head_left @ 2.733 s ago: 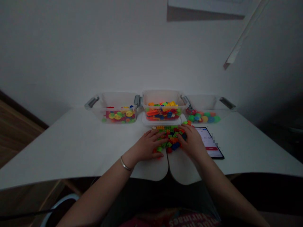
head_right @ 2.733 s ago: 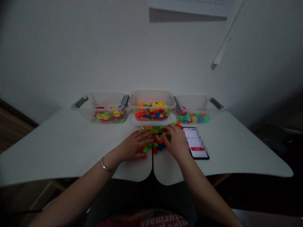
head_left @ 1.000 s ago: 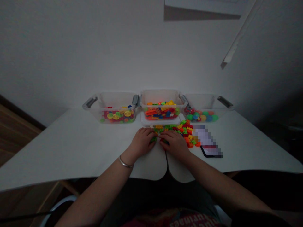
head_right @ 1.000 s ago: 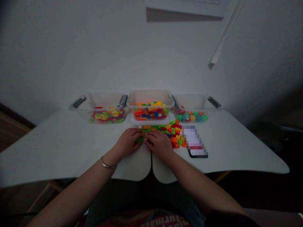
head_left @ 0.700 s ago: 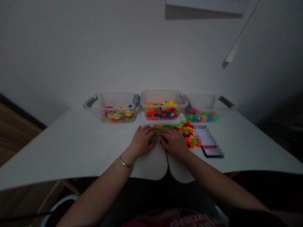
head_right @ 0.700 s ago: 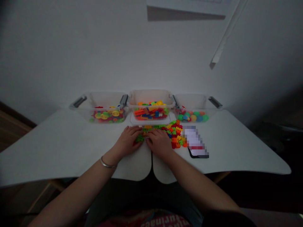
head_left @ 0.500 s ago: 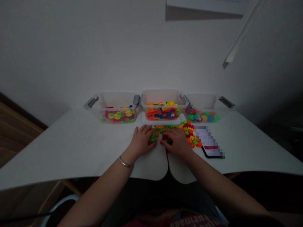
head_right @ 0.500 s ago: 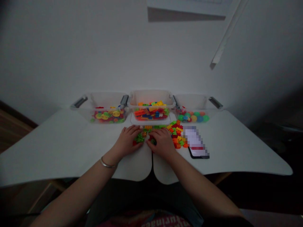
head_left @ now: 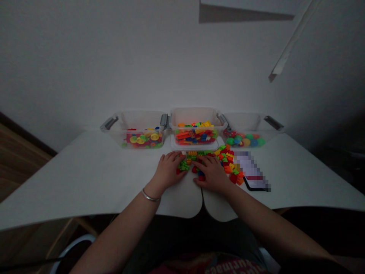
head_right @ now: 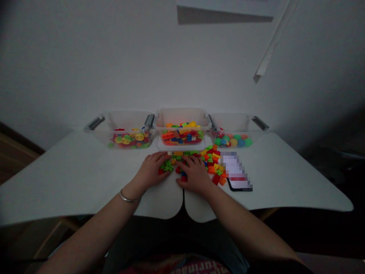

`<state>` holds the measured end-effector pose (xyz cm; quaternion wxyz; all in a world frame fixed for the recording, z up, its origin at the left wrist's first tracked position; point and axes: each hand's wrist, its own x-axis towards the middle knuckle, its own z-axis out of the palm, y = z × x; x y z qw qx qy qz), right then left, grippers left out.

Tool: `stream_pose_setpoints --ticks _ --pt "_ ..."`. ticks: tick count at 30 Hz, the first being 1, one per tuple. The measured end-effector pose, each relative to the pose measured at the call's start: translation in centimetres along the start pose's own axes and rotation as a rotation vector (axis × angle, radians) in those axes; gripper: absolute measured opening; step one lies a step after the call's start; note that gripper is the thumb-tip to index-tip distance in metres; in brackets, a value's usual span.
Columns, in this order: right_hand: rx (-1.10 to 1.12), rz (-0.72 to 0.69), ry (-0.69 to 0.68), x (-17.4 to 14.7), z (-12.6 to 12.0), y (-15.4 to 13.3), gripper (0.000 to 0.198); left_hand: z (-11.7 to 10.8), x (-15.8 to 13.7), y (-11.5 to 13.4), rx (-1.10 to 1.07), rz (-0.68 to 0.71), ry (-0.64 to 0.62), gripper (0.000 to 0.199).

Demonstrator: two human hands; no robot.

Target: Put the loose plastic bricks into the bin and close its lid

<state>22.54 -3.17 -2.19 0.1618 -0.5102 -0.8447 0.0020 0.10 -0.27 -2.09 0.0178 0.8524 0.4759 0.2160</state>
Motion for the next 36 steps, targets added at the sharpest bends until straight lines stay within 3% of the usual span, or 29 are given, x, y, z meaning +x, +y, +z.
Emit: stream_pose_setpoints --ticks 6,13,18,27,36 --pt "-0.019 0.022 0.048 0.2 -0.1 -0.3 0.034 -0.1 0.0 0.1 -0.001 -0.002 -0.013 0.056" --pt "0.055 0.051 0.112 0.5 0.3 -0.2 0.023 0.1 0.1 -0.1 -0.014 0.011 -0.015 0.056" --pt "0.158 0.066 0.215 0.7 0.6 -0.2 0.024 -0.2 0.1 -0.2 -0.036 0.057 -0.001 0.051" --pt "0.237 0.178 0.217 2.6 0.6 -2.5 0.02 -0.4 0.1 0.0 -0.104 0.082 0.016 0.062" --pt "0.401 0.137 0.269 4.7 1.8 -3.0 0.024 0.2 0.3 -0.6 -0.092 0.078 0.04 0.058"
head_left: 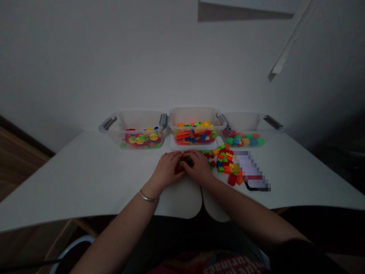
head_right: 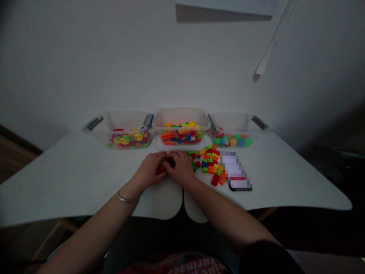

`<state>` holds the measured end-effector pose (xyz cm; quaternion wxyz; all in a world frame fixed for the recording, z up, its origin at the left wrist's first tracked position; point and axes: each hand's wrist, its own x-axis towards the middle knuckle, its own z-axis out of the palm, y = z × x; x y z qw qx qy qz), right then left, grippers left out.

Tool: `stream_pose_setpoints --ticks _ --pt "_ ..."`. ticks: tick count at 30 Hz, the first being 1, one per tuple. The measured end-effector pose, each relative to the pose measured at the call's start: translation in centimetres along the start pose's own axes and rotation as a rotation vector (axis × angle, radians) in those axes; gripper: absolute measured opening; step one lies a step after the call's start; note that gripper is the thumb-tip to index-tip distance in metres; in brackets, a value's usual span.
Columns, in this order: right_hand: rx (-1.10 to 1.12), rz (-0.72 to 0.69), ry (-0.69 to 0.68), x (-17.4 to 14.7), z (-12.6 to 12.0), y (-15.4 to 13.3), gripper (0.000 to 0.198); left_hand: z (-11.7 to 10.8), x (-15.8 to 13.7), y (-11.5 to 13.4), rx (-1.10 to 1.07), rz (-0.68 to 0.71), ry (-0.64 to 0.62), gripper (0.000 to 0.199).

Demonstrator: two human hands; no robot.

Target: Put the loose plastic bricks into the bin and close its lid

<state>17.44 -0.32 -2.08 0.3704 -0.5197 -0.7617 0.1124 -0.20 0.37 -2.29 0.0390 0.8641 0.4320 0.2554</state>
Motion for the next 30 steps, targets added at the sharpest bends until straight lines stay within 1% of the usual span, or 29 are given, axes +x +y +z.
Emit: stream_pose_setpoints --ticks 4,7,10,11,13,16,18,19,22,27,30 --pt "0.044 -0.025 0.015 0.2 0.0 0.8 0.026 -0.1 0.0 0.0 0.012 -0.009 -0.004 0.059" --pt "0.008 -0.057 0.066 -0.1 -0.9 0.9 0.028 -0.4 0.0 0.2 0.012 -0.009 -0.011 0.06" --pt "-0.15 -0.059 0.141 -0.3 -2.8 1.1 0.031 -0.7 -0.1 0.4 0.014 -0.014 -0.008 0.06" --pt "-0.233 -0.029 0.141 -0.3 -3.6 1.4 0.033 -0.8 -0.1 0.4 0.013 -0.013 -0.004 0.06" --pt "-0.381 0.091 0.16 -0.2 -5.2 2.3 0.039 -0.9 -0.1 0.5 0.002 -0.003 0.002 0.057" --pt "-0.53 0.279 0.087 0.0 -6.9 4.1 0.052 -1.0 -0.1 0.5 -0.018 0.014 -0.015 0.054" --pt "-0.578 0.362 0.019 0.1 -7.3 5.1 0.058 -1.1 -0.1 0.5 -0.027 0.016 -0.03 0.055" --pt "-0.594 0.381 -0.01 0.1 -7.3 5.5 0.059 -1.1 -0.1 0.5 -0.031 0.017 -0.036 0.056" --pt "-0.641 0.393 -0.062 -0.2 -7.0 5.7 0.059 -1.1 -0.1 0.5 -0.045 0.036 -0.047 0.056" --pt "-0.695 0.388 -0.107 -0.8 -6.4 4.6 0.054 -1.0 0.0 0.5 -0.034 0.046 -0.037 0.052" --pt "-0.684 0.379 -0.094 -0.8 -6.6 4.4 0.051 -1.0 -0.1 0.4 -0.03 0.045 -0.035 0.05"
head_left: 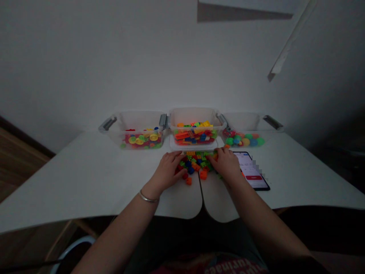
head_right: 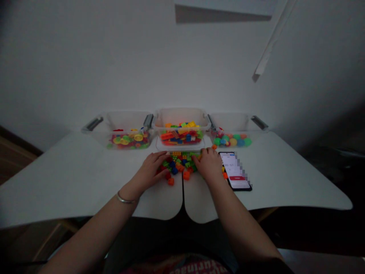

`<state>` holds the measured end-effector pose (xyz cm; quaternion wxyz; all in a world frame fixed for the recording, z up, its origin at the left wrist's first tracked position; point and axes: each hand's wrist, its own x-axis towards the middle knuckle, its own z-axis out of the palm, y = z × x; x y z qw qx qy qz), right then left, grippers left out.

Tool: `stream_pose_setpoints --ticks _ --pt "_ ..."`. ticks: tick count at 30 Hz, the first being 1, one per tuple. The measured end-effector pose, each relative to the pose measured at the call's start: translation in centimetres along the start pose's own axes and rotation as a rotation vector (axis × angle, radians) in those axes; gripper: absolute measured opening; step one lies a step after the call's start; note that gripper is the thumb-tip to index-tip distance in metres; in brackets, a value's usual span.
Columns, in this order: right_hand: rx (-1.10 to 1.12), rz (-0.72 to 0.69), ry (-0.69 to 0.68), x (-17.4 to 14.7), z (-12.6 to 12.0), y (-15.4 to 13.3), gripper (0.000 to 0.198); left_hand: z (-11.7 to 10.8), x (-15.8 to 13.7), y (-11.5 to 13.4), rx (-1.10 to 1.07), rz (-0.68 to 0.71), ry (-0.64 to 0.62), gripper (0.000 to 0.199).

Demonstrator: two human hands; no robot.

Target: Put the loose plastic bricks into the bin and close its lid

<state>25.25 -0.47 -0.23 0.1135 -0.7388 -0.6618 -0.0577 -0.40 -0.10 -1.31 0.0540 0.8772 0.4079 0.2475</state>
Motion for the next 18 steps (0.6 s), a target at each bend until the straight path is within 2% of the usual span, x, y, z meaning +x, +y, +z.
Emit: stream_pose_setpoints --ticks 4,7,12,15,18 --pt "-0.008 0.011 0.058 0.9 0.2 0.9 0.056 -0.1 -0.2 -0.1 0.002 0.006 0.005 0.053" --pt "0.003 0.008 0.008 1.5 0.5 1.3 0.062 0.0 -0.2 -0.2 0.022 0.007 0.001 0.054" --pt "0.017 0.021 -0.074 1.1 0.5 1.0 0.049 0.2 -0.1 -0.3 0.039 -0.012 0.008 0.053" --pt "0.027 0.025 -0.03 0.8 0.5 0.9 0.044 0.2 -0.1 -0.3 0.04 -0.022 0.021 0.051" --pt "0.007 0.016 0.049 1.4 0.6 1.2 0.048 0.2 -0.1 -0.3 0.033 -0.02 0.026 0.05"
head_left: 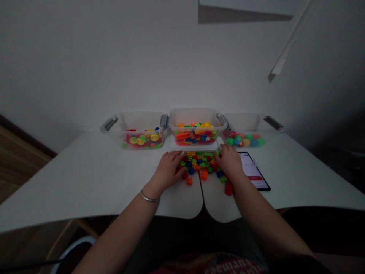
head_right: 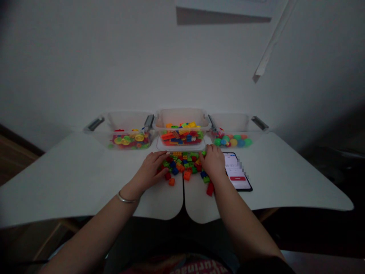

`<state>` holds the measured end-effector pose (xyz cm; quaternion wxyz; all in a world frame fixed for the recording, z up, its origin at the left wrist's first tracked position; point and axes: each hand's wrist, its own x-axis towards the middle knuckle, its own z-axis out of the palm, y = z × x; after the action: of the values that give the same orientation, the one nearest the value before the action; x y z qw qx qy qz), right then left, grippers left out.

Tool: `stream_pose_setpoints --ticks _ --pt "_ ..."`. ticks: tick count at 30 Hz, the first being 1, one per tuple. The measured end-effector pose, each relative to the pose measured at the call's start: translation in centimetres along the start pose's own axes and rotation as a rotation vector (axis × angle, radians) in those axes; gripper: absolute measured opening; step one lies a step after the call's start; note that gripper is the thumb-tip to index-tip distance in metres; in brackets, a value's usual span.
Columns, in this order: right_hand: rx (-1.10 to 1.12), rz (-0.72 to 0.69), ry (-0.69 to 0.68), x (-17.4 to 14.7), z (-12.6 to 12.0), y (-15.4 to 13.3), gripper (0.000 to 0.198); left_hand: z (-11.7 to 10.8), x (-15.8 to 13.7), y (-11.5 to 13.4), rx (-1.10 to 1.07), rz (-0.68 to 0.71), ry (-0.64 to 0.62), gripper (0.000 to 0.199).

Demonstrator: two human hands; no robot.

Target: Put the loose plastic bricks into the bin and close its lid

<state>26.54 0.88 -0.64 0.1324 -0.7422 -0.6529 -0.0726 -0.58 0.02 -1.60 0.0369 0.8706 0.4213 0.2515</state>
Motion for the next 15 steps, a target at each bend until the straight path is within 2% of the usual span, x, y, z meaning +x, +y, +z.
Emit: stream_pose_setpoints --ticks 3,9,11,15 --pt "-0.059 0.018 -0.009 0.8 0.2 0.2 0.056 0.1 0.0 -0.1 -0.003 0.001 0.005 0.05" --pt "-0.107 0.022 -0.174 0.5 -0.1 -0.6 0.055 0.3 0.1 -0.2 -0.002 0.013 0.012 0.05" --pt "-0.097 0.016 -0.158 0.2 -0.4 -0.8 0.053 0.2 0.1 -0.1 -0.002 0.019 0.014 0.049" --pt "-0.07 0.039 -0.04 0.4 -0.6 -0.7 0.048 0.1 0.1 -0.1 -0.007 0.028 0.011 0.048"
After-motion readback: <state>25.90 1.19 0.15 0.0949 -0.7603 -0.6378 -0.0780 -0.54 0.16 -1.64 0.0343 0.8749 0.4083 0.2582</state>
